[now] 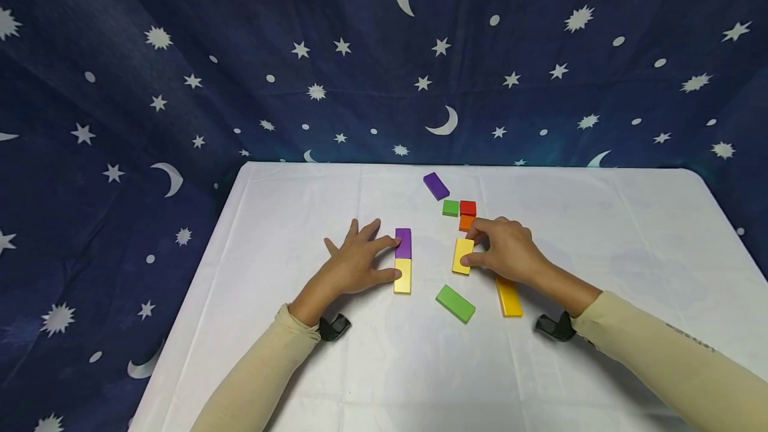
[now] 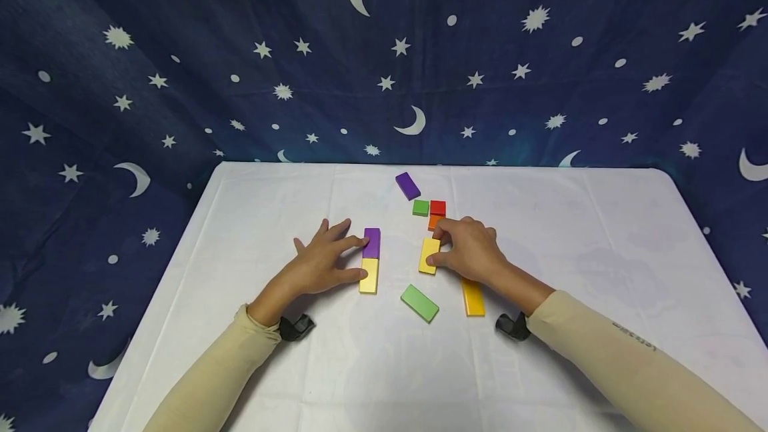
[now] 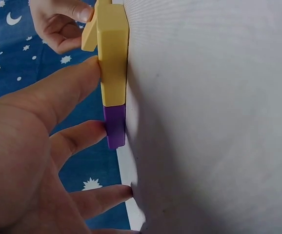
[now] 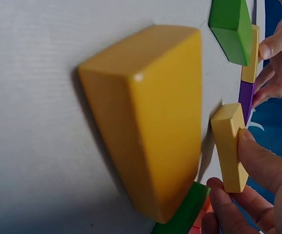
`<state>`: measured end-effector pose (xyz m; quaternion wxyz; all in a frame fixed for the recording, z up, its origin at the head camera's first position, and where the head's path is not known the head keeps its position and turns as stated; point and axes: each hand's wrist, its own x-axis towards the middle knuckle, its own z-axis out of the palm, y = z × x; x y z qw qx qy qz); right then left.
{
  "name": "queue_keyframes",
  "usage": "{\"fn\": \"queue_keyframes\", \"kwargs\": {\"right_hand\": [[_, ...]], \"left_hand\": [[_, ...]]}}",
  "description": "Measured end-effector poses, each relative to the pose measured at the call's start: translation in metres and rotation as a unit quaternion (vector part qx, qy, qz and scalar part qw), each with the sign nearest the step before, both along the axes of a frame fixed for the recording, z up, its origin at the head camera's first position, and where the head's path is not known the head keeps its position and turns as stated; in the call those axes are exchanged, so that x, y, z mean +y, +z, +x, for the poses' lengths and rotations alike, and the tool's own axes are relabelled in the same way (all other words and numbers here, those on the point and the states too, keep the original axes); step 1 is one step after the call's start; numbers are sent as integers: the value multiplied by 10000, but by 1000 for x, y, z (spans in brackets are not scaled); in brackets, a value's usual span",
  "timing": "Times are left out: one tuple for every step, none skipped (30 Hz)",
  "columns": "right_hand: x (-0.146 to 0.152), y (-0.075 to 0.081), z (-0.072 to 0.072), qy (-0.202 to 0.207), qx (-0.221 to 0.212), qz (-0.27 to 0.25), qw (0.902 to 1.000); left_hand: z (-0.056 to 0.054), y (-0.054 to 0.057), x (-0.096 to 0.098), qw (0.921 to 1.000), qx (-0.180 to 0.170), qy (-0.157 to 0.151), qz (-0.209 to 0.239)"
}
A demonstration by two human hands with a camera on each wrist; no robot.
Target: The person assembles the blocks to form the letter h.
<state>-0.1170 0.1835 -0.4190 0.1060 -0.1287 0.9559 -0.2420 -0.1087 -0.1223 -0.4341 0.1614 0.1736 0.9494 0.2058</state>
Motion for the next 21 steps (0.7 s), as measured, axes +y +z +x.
{"fn": "queue_keyframes", "kwargs": {"right_hand": [[0,0,-1,8,22,-41,10000],[0,0,-1,11,39,-75,10000],[0,0,-1,14,47,-107,9999],[0,0,-2,14,49,-148,9999],[0,0,-2,14,46,-180,9998],[0,0,-2,6,35,-205,9998],[0,0,-2,-13,33,-224,9997],[0,1,-1,-33,29,-246,9997],[0,1,-1,-41,27,-270,9996],[0,1,-1,-46,33,-292,9996],[0,1,-1,-45,31,-324,9995],[0,1,-2,-39,22,-382,9993],[0,1,-2,-30,26,-434,9990],[-1,1,-3,-18,14,-502,9987],[-1,1,-3,-17,-7,-585,9983],[-2,1,-4,-29,-34,-658,9978],[-2,1,-5,-47,-73,-736,9972],[-3,0,-6,-76,-117,-807,9966],[-3,0,-7,-113,-172,-880,9959],[-3,0,-9,-166,-250,-958,9950],[-3,0,-10,-223,-332,-1026,9939]], "left_hand": [[0,0,0,10000,1,-9,-3],[0,0,0,10000,-4,-19,-6],[0,0,0,10000,-11,-24,3],[0,0,0,10000,-15,-29,12],[0,1,0,10000,-22,-31,18],[1,1,0,10000,-24,-36,27],[1,1,-1,10000,-27,-42,31],[1,1,-1,10000,-33,-46,36],[1,2,-1,10000,-41,-52,39],[1,2,-1,10000,-51,-60,38],[1,2,-1,10000,-61,-67,32],[1,2,-1,9999,-68,-73,27],[0,2,-1,9999,-77,-73,24],[0,3,-1,9999,-86,-69,25],[0,3,0,9999,-88,-65,23],[0,3,0,10000,-79,-49,27],[0,2,0,10000,-57,-25,33],[0,2,1,10000,-27,6,38],[0,2,2,10000,-8,37,29],[1,1,3,10000,23,69,21],[1,1,4,9999,54,104,6]]}}
